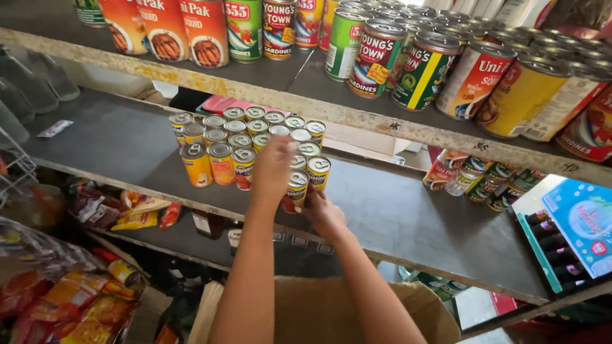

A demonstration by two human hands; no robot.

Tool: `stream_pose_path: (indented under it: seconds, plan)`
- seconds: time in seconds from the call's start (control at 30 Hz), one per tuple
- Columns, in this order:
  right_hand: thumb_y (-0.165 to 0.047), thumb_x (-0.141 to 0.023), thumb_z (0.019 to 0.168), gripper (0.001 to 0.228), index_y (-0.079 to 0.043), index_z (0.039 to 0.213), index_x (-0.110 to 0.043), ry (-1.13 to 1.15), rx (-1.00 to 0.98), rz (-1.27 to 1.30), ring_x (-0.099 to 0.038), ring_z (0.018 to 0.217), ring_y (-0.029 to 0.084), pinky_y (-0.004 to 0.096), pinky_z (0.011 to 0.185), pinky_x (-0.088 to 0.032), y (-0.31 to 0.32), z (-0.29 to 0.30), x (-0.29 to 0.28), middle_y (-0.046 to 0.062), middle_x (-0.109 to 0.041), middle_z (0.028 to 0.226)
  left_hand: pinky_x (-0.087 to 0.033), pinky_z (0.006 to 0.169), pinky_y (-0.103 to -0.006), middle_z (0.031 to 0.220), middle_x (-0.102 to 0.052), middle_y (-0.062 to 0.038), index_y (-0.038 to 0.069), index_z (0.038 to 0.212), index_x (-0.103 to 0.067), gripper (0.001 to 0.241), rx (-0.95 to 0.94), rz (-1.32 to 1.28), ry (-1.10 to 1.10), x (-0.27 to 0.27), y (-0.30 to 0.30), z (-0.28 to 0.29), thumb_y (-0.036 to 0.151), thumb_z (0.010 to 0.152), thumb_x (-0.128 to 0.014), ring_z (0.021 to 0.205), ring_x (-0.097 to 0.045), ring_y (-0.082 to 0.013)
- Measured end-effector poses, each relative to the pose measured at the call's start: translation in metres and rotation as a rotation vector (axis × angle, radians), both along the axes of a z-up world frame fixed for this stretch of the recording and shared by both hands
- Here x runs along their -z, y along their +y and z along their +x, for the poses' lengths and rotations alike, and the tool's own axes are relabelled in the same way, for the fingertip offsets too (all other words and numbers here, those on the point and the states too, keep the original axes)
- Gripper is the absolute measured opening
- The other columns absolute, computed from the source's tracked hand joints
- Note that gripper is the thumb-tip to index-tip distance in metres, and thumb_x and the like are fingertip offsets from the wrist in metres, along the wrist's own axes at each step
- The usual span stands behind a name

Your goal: Organizing and restocking various canned food items on grocery store shelves.

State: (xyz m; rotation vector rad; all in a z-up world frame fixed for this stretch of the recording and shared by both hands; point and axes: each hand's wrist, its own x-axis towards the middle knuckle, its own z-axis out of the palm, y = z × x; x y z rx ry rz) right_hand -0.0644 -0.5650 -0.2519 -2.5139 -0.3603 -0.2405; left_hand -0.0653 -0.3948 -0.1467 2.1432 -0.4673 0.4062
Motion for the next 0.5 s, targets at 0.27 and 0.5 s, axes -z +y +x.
stream_pose_path:
  seconds: [0.27,0.5]
  plan:
    - [-0.008,-0.058,0.097,0.025,-0.005,0.121,-0.058,-0.007,-0.117,0.465,-0.071,0.092,0.037,0.046,0.079,-0.057,-0.008,0.005,0.017,0.019,-0.074,0.104,-0.058,0.082,-0.0372,0.097,-0.075,-0.011,0.004,0.106,-0.064,0.02,-0.347,-0.412,-0.108,0.112,0.026,0.026,0.003,0.086,-0.064,0.091,-0.073,-0.0215]
    - [-0.004,-0.061,0.092,0.033,-0.004,0.123,-0.053,-0.332,-0.028,0.244,-0.066,0.103,0.043,0.051,0.085,-0.054,0.0,-0.006,0.002,0.022,-0.066,0.115,-0.053,0.09,-0.0382,0.112,-0.072,-0.011,0.001,0.127,-0.051,0.058,0.026,-0.286,0.162,0.167,0.032,0.051,0.001,0.076,-0.078,0.104,-0.068,-0.0197]
